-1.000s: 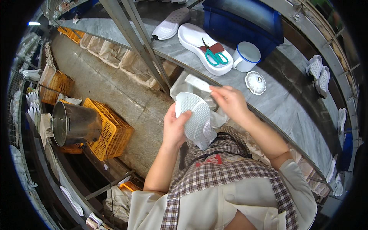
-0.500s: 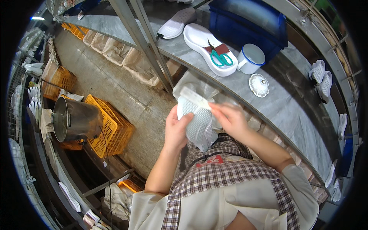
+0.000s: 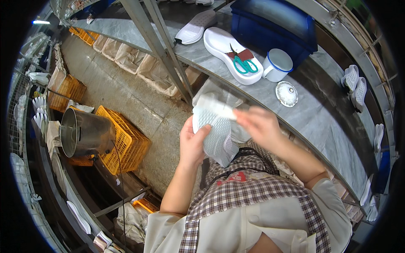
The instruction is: The person picks up white shoe insoles, wipes them with a cloth, and uses a small brush to clean the surfaces. They handle the insoles one at a time, turning them over to clean both sides, and place them back on the shelf.
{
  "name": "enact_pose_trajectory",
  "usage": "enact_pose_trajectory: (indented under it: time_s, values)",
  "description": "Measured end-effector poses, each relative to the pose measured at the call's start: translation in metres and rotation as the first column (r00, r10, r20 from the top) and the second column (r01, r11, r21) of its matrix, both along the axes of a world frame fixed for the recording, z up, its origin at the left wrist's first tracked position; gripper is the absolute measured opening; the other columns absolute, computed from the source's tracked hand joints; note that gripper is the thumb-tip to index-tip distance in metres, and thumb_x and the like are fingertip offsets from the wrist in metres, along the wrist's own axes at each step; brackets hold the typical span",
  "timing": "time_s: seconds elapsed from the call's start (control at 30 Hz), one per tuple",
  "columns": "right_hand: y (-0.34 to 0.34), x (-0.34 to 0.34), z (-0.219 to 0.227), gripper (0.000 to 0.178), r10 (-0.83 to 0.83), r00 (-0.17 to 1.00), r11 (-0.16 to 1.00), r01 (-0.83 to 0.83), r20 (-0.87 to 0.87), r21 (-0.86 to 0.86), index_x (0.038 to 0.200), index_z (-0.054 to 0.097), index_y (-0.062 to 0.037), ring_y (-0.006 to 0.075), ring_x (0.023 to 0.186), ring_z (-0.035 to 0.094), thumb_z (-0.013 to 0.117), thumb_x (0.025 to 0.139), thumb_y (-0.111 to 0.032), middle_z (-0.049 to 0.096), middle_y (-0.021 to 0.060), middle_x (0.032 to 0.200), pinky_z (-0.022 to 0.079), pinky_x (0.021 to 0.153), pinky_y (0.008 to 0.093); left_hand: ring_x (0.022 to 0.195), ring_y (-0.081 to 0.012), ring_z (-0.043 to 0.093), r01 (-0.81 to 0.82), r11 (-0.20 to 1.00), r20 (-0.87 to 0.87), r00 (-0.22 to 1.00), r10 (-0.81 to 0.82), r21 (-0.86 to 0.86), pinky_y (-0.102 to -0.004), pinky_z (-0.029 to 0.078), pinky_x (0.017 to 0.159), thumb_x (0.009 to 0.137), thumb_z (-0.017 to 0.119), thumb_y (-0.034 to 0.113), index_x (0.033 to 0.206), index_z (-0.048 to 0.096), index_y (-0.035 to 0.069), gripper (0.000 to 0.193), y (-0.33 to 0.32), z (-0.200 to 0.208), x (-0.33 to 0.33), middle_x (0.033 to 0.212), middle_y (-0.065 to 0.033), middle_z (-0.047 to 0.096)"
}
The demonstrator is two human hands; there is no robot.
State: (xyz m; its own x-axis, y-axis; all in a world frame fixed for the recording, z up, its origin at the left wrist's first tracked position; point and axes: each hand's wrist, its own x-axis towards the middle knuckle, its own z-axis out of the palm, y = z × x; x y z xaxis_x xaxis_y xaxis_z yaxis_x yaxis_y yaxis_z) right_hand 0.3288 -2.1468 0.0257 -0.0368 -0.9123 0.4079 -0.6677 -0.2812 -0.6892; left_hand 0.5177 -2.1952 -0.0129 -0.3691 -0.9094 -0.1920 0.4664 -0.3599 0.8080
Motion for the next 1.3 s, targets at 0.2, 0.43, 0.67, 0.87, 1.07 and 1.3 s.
enact_pose_trajectory:
  time_s: [0.2, 0.43, 0.67, 0.87, 1.07, 1.3]
  values:
    - [-0.006, 0.005, -0.001, 0.024, -0.031, 0.995, 0.999, 0.028, -0.091, -0.036, 0.104, 0.068, -0.005, 0.019, 0.054, 0.054, 0.067, 0.08, -0.007, 0.056, 0.0088, 0.065, 0.042, 0.048, 0.0309, 0.093, -0.015, 0.06, 0.002, 0.995, 0.108, 0.994, 0.009, -0.101, -0.0281, 0.048, 0.083, 0.083, 0.056, -0.003, 0.118, 0.05, -0.003, 0.036, 0.008, -0.001, -0.003, 0.106, -0.0096, 0.061]
    - [-0.004, -0.004, 0.004, 0.021, 0.052, 0.989, 0.998, -0.056, -0.135, -0.028, 0.102, 0.068, -0.0037, 0.0214, 0.052, 0.052, 0.065, 0.081, -0.008, 0.056, 0.0094, 0.066, 0.041, 0.048, 0.0311, 0.093, -0.0132, 0.059, 0.063, 0.977, 0.234, 0.972, -0.014, -0.204, -0.0267, 0.047, 0.082, 0.082, 0.058, 0.0, 0.119, 0.051, -0.005, 0.037, 0.009, 0.0, 0.001, 0.104, -0.0086, 0.062]
    - [0.011, -0.004, 0.003, 0.022, 0.139, 0.983, 0.98, -0.154, -0.119, -0.129, 0.101, 0.069, -0.0096, 0.022, 0.054, 0.055, 0.068, 0.08, -0.015, 0.057, 0.0067, 0.065, 0.042, 0.046, 0.0341, 0.088, -0.0116, 0.058, 0.031, 0.967, 0.296, 0.954, 0.047, -0.254, -0.0251, 0.047, 0.077, 0.081, 0.059, 0.001, 0.116, 0.053, -0.005, 0.036, 0.006, -0.003, 0.005, 0.1, -0.0072, 0.063]
    - [0.014, 0.001, -0.012, 0.023, 0.038, 0.999, 0.999, -0.039, -0.032, -0.038, 0.103, 0.068, -0.0086, 0.0235, 0.054, 0.056, 0.067, 0.081, -0.014, 0.058, 0.008, 0.066, 0.043, 0.048, 0.0337, 0.088, -0.0104, 0.058, 0.047, 0.955, 0.348, 0.935, 0.06, -0.292, -0.0252, 0.046, 0.077, 0.08, 0.059, 0.002, 0.113, 0.055, -0.004, 0.034, 0.006, -0.005, 0.0, 0.098, -0.0065, 0.063]
    - [0.019, 0.007, -0.012, 0.023, 0.001, 1.0, 0.999, -0.001, 0.004, 0.038, 0.103, 0.068, -0.0085, 0.0226, 0.053, 0.056, 0.067, 0.081, -0.013, 0.057, 0.008, 0.066, 0.043, 0.047, 0.0332, 0.089, -0.0102, 0.057, 0.024, 0.957, 0.32, 0.945, 0.073, -0.288, -0.0248, 0.045, 0.079, 0.081, 0.058, 0.001, 0.11, 0.057, -0.003, 0.029, 0.005, -0.006, -0.005, 0.097, -0.0056, 0.063]
    - [0.021, 0.002, -0.015, 0.023, -0.029, 0.999, 0.999, 0.03, 0.042, -0.02, 0.103, 0.068, -0.0092, 0.0203, 0.052, 0.056, 0.068, 0.08, -0.011, 0.059, 0.0083, 0.067, 0.043, 0.047, 0.0303, 0.089, -0.0119, 0.058, 0.076, 0.942, 0.395, 0.916, 0.064, -0.328, -0.0257, 0.046, 0.079, 0.08, 0.06, 0.003, 0.111, 0.056, -0.005, 0.032, 0.007, -0.01, -0.007, 0.099, -0.0069, 0.064]
